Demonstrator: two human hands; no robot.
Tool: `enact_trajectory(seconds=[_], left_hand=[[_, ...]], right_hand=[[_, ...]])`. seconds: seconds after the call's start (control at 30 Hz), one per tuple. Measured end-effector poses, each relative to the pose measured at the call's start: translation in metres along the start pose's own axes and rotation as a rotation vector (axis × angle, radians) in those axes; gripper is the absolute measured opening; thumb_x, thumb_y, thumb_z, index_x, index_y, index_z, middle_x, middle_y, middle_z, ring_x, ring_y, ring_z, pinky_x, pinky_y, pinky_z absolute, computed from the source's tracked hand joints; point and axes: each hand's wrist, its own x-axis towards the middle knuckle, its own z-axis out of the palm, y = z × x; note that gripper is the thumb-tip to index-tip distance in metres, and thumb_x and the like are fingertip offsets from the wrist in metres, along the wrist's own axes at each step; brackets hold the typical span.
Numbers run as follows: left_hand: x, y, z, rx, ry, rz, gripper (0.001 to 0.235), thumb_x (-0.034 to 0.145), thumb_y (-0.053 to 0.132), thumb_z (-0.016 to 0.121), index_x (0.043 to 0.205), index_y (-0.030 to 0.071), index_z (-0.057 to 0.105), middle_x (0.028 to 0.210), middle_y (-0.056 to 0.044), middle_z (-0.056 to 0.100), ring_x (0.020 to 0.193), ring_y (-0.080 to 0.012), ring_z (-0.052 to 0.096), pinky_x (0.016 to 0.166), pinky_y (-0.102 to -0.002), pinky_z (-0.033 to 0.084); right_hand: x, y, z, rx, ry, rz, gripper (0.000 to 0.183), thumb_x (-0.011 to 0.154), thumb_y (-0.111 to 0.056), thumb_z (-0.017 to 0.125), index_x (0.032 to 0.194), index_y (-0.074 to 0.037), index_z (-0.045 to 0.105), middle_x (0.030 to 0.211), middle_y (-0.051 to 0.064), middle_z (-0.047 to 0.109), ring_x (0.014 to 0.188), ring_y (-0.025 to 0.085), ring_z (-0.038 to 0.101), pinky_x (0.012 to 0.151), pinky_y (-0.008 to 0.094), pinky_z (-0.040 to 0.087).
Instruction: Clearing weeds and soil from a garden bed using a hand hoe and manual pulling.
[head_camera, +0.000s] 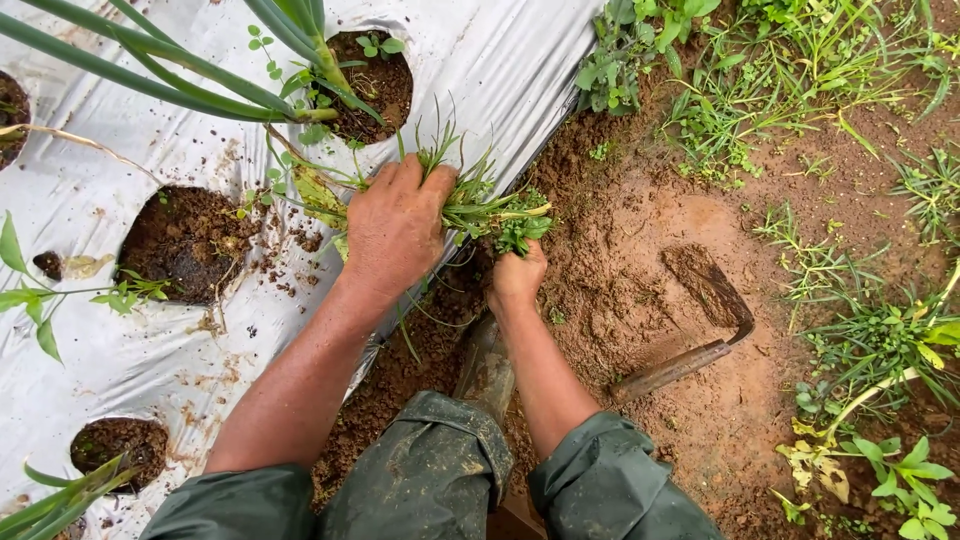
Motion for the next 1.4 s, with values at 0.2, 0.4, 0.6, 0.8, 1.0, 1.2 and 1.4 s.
enact_trajectory(seconds=[0.2,0.4,0.6,0.8,1.0,1.2,1.4], left_hand=[[0.004,0.002,0.001,-0.019,0.052,0.002,0.032,0.080,0.015,0.080,0.108,0.019,0.065,0.089,-0.006,0.058,0.083,-0.0272,0.067,0.059,-0.041,0.058],[0.001,0.003,0.016,0.005,0.109,0.030,0.043,0.073,0.024,0.086,0.108,0.020,0.063,0.090,-0.006,0.057,0.084,-0.0284,0.066,0.059,-0.042,0.058],[0.001,0.005,0.014,0.000,0.100,0.018,0.043,0.073,0.024,0.086,0.110,0.023,0.062,0.091,-0.005,0.057,0.083,-0.0266,0.067,0.059,-0.040,0.058],[0.001,0.003,0.014,-0.019,0.096,0.007,0.040,0.076,0.021,0.083,0.110,0.022,0.062,0.091,-0.005,0.057,0.084,-0.0286,0.067,0.059,-0.042,0.057],[0.003,-0.003,-0.001,-0.012,0.072,-0.030,0.043,0.073,0.021,0.085,0.109,0.022,0.062,0.093,-0.005,0.058,0.087,-0.0294,0.068,0.064,-0.046,0.060],[0.001,-0.004,0.001,-0.050,0.053,-0.019,0.052,0.073,0.020,0.089,0.116,0.018,0.061,0.101,-0.012,0.062,0.098,-0.0348,0.069,0.072,-0.056,0.062],[0.000,-0.009,0.015,-0.059,0.072,-0.008,0.052,0.078,0.017,0.087,0.122,0.018,0.060,0.107,-0.016,0.064,0.103,-0.0371,0.069,0.070,-0.056,0.062]], right_hand=[[0.019,-0.038,-0.005,-0.206,-0.014,-0.267,0.036,0.082,0.010,0.064,0.103,-0.015,0.079,0.092,0.005,0.075,0.089,0.013,0.067,0.077,0.035,0.052],[0.018,-0.065,-0.036,-0.426,-0.157,-0.235,0.023,0.094,-0.006,0.068,0.113,-0.017,0.071,0.103,0.008,0.071,0.094,0.026,0.067,0.091,0.044,0.057],[0.020,0.005,-0.056,-0.872,-0.457,-0.419,0.037,0.078,-0.006,0.076,0.114,-0.004,0.071,0.098,0.019,0.066,0.097,0.046,0.069,0.080,0.056,0.059],[0.011,0.021,-0.046,-1.013,-0.533,-0.682,0.046,0.060,-0.008,0.084,0.105,-0.008,0.074,0.093,0.015,0.063,0.083,0.046,0.069,0.070,0.057,0.063],[0.020,-0.005,-0.032,-0.358,-0.122,-0.397,0.015,0.084,-0.011,0.083,0.098,-0.014,0.078,0.086,0.011,0.075,0.079,0.024,0.075,0.071,0.040,0.062],[0.008,-0.041,0.006,-0.316,-0.173,-0.233,0.010,0.080,-0.008,0.086,0.085,-0.010,0.078,0.063,0.011,0.072,0.053,0.019,0.071,0.056,0.032,0.060],[0.015,-0.035,0.020,-0.515,-0.099,-0.249,0.012,0.076,-0.016,0.086,0.085,-0.011,0.080,0.073,0.016,0.074,0.076,0.033,0.076,0.065,0.042,0.058]])
